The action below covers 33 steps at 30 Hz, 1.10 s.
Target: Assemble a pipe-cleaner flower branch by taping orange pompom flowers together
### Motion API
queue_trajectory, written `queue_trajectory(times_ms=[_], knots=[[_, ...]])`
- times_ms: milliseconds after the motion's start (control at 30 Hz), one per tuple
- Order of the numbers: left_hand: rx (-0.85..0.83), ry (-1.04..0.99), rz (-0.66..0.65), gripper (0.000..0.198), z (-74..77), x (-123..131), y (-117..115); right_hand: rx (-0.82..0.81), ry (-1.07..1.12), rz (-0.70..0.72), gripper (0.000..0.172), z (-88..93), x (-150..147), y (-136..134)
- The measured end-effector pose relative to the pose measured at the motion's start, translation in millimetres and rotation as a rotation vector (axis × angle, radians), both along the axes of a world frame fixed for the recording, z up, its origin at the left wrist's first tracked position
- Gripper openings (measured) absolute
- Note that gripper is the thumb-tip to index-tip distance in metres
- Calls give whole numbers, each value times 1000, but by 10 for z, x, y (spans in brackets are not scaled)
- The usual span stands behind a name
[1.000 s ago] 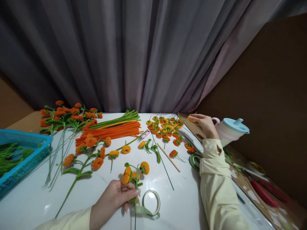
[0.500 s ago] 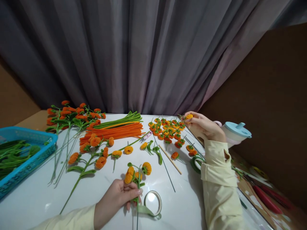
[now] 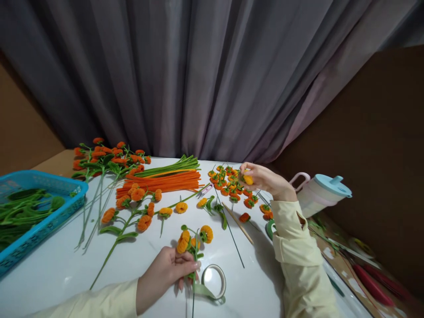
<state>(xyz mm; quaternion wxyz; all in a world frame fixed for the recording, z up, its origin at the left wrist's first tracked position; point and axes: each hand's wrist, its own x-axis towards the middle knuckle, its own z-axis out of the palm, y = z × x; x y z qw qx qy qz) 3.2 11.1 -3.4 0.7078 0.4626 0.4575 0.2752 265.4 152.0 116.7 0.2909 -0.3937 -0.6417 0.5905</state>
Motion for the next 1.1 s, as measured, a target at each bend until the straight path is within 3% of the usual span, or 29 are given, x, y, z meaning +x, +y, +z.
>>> queue_trajectory(times_ms=[267, 367, 567, 833, 933, 1100], knots=[[20, -27, -15, 32, -27, -24, -2, -31, -261, 270, 25, -122, -222, -528], [45, -26, -29, 30, -16, -40, -1, -31, -320, 318, 23, -178, -227, -733], [71, -25, -52, 31, 34, -63, -4, 131, -495, 330, 15, -223, -297, -1093], [64, -27, -69, 30, 56, -50, -3, 265, -401, 412, 17, -446, -481, -1180], [67, -35, -78, 27, 39, -55, 1, 390, -346, 368, 26, -552, -544, -1170], [77, -38, -88, 26, 29, -65, 9, 489, -269, 170, 29, -749, -630, -1237]])
